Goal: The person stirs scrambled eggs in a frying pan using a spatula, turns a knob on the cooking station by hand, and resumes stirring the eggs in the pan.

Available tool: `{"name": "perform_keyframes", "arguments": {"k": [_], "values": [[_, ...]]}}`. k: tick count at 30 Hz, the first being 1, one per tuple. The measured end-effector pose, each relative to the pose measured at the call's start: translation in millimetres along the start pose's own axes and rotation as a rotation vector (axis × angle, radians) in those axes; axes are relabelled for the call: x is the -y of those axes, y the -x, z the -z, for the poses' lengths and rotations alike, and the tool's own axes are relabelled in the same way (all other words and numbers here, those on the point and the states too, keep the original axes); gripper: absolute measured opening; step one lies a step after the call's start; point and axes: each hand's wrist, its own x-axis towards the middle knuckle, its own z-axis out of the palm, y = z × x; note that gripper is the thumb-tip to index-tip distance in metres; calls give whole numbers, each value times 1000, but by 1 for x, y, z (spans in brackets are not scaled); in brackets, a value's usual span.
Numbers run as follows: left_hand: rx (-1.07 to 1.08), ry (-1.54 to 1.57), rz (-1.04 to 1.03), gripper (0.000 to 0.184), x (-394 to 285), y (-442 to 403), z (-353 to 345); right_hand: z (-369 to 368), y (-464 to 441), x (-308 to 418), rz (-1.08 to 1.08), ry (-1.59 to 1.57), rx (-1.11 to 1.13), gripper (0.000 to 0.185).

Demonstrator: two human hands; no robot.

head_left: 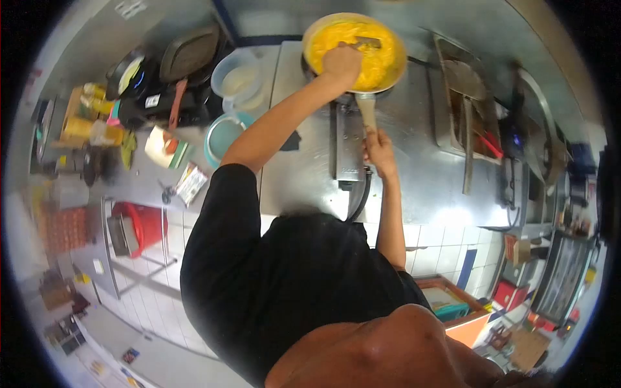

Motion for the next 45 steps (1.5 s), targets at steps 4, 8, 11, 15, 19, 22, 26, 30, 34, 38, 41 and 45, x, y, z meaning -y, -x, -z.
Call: {"name": "perform_keyframes", "arguments": {"k": [4,8,11,15,19,22,26,30,34,38,41,45], "values": [[-34,28,-19,27,21,-21,12,-1,4,8,-4,-68,30,35],[145,79,-56,28,41,-6,60,-1,1,1,7,-83,26,33],[187,155,-83,28,50,7,73,-1,5,8,-7,-96,23,33],[282,368,-93,28,30,24,90,-2,6,12,-24,-104,26,32],[220,230,-109,27,17,-2,28,0,4,7,-35,40,-32,35],[109,177,-158,22,28,-27,-5,-2,-3,-8,32,73,-66,39],[24,-85,-288,21,90,-70,-55,0,1,-5,68,-26,-28,39],[35,87,-189,23,104,-54,-7,1,-2,-8,75,-16,-13,40],[146,239,-63,20,68,-13,82,1,6,0,76,-26,-25,41],[6,31,-35,20,76,-18,70,-1,3,-3,70,-54,-16,42],[32,11,-37,22,81,-35,40,0,3,-3,85,-31,-14,39],[126,106,-175,28,65,-50,22,1,2,-4,105,-23,-1,40]]}}
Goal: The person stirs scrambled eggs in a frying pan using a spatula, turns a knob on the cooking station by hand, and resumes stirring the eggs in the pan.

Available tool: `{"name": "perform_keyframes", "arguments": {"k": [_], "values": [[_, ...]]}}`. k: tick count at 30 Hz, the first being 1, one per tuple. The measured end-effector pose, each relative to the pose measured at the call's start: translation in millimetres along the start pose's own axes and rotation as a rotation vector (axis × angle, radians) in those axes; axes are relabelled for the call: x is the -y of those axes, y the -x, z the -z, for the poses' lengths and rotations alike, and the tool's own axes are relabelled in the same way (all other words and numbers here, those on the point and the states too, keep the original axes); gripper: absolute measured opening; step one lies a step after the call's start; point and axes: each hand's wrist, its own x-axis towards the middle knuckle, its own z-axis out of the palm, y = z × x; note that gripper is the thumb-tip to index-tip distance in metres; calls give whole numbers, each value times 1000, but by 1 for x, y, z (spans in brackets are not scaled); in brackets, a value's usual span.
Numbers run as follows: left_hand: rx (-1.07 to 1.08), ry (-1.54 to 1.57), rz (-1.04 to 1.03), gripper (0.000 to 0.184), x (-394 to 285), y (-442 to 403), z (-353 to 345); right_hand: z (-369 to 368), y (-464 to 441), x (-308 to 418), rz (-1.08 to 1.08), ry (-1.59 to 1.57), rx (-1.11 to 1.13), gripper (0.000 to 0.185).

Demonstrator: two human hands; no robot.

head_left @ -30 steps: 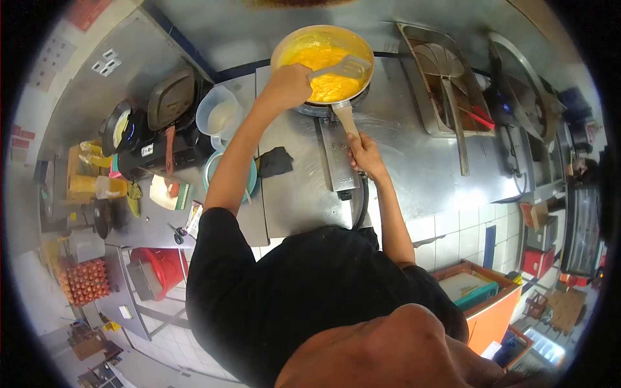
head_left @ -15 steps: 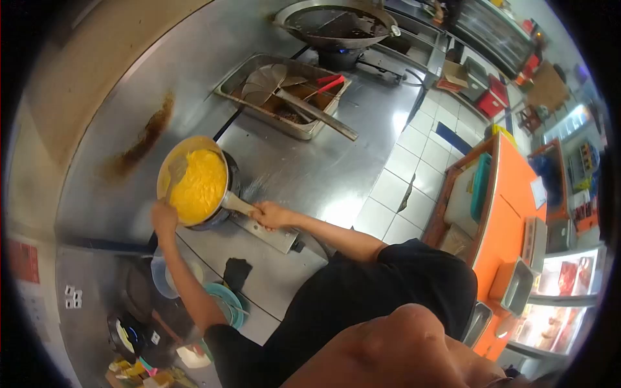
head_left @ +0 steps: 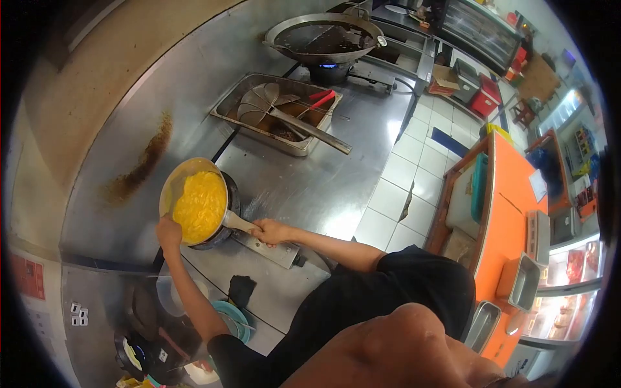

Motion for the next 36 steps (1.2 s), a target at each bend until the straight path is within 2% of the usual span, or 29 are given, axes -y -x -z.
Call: {"name": "perform_keyframes", "arguments": {"k": [4,7,15,19,22,25,31,36], "values": [[6,38,-112,32,-36,14,15,1,-1,0,3,2,-2,40],[22,4,-216,32,-38,28,18,0,2,1,0,-3,-13,41],[115,-113,-128,31,-67,97,112,-2,5,6,-4,-12,-40,39],[189,-185,-105,31,-67,123,125,-2,0,0,-13,-23,-27,42],[165,-294,-141,30,-54,125,85,-3,0,-1,-4,-7,-27,44],[163,-342,-39,35,-63,117,57,-2,0,-1,3,-3,-32,45],[-42,-288,-78,47,-60,79,10,-1,0,2,-29,18,-15,45],[-72,-292,-49,45,-32,39,-14,0,3,4,-24,2,-23,43]]}}
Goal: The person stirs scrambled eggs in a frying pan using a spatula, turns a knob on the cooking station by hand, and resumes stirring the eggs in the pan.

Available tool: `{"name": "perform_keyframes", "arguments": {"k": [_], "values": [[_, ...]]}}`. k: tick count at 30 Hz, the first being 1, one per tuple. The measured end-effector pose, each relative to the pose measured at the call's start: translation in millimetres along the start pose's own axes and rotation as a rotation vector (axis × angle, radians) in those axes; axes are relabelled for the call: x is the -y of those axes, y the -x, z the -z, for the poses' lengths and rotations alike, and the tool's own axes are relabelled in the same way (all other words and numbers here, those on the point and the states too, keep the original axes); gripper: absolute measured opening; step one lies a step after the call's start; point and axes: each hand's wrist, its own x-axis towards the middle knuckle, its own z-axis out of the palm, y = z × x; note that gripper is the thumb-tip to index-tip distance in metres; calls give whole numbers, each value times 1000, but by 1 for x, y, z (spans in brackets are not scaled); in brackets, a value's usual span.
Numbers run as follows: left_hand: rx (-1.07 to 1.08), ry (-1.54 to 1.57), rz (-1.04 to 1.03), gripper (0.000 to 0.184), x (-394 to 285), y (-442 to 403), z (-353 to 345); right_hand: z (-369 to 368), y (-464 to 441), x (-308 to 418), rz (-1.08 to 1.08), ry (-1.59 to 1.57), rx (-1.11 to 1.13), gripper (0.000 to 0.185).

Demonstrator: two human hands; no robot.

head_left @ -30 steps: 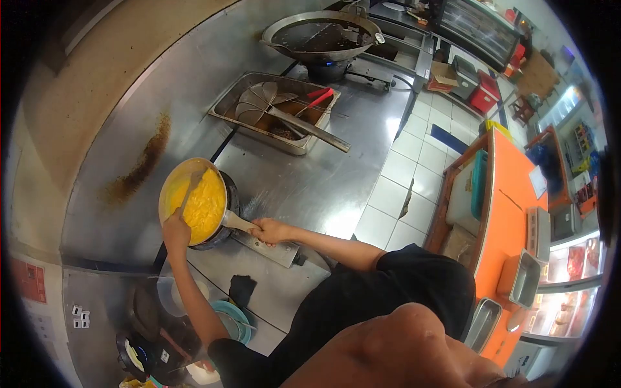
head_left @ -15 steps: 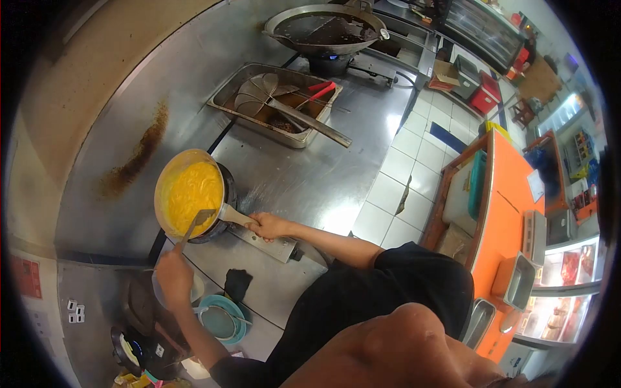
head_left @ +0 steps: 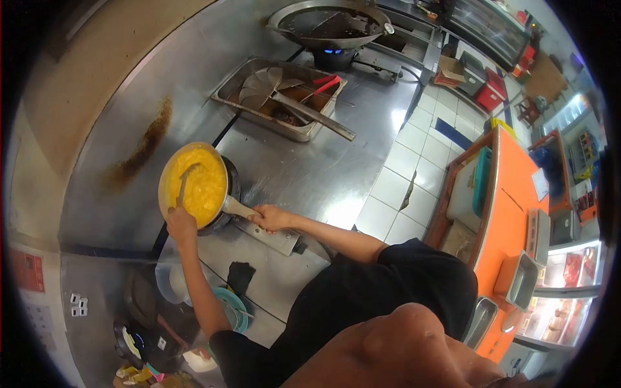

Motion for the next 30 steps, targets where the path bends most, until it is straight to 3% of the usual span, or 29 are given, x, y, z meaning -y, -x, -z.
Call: {"name": "perform_keyframes", "arguments": {"k": [2,6,11,13,16,23,30], "values": [[18,20,-2,43,7,-3,4,0,-1,0,-3,-10,5,40],[115,87,20,37,17,21,82,-5,-13,-19,-9,-65,-4,42],[61,54,-109,39,30,71,149,-3,0,3,-52,-21,-26,39],[157,23,-77,40,25,84,154,-7,-6,-6,-5,-29,-29,37],[195,-10,-114,39,21,93,127,-1,-3,2,-36,23,18,40],[-55,56,-5,39,9,54,23,-3,-4,4,-53,-75,30,33],[-46,53,-5,38,14,16,19,-6,-2,3,-49,-92,36,31]]}}
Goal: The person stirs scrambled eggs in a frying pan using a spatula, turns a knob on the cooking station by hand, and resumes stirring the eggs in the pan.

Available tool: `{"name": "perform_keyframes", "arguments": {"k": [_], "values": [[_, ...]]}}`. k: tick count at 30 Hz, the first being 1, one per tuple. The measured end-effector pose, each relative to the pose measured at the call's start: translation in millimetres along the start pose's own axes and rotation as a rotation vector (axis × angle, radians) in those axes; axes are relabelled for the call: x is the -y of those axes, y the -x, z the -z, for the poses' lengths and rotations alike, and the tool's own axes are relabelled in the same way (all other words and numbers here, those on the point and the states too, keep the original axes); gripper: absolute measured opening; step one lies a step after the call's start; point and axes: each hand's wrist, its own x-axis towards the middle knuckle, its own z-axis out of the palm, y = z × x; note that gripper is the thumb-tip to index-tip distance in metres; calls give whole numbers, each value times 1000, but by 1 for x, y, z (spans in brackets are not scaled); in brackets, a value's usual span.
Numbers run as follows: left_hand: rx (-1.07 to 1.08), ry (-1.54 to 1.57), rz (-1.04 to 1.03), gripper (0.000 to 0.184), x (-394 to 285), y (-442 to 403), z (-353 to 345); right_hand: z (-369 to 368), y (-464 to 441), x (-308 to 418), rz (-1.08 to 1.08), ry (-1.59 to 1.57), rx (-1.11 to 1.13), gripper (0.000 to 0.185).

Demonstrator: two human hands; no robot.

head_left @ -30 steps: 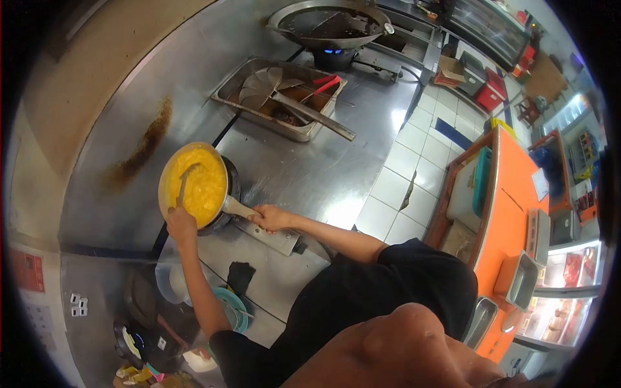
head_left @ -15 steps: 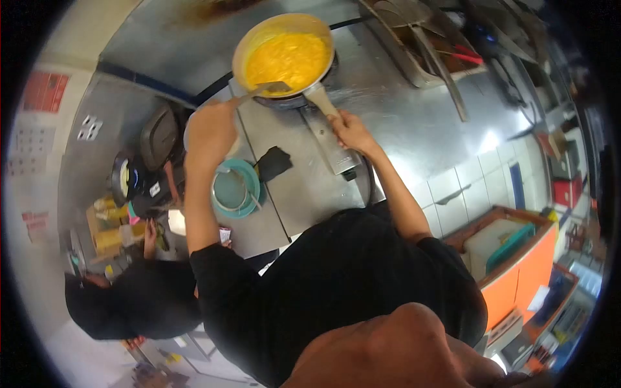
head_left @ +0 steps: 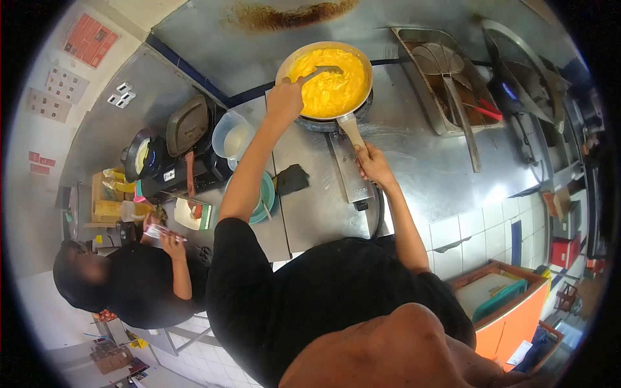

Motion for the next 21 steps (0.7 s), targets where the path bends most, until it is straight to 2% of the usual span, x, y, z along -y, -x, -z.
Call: {"name": "perform_keyframes", "arguments": {"k": [5,11,14,17,21], "values": [[7,-86,-134,37,28,-13,41,0,-3,-3,-12,-19,-13,31],[-4,-202,-325,39,66,-71,27,-1,0,0,-11,-38,-3,30],[112,-338,-321,37,65,-78,23,1,1,2,-13,-46,8,29],[143,-390,-337,32,68,-64,30,-1,2,1,-20,-55,9,30],[229,-352,-300,28,66,-29,59,0,-2,-7,-25,-46,14,30]]}}
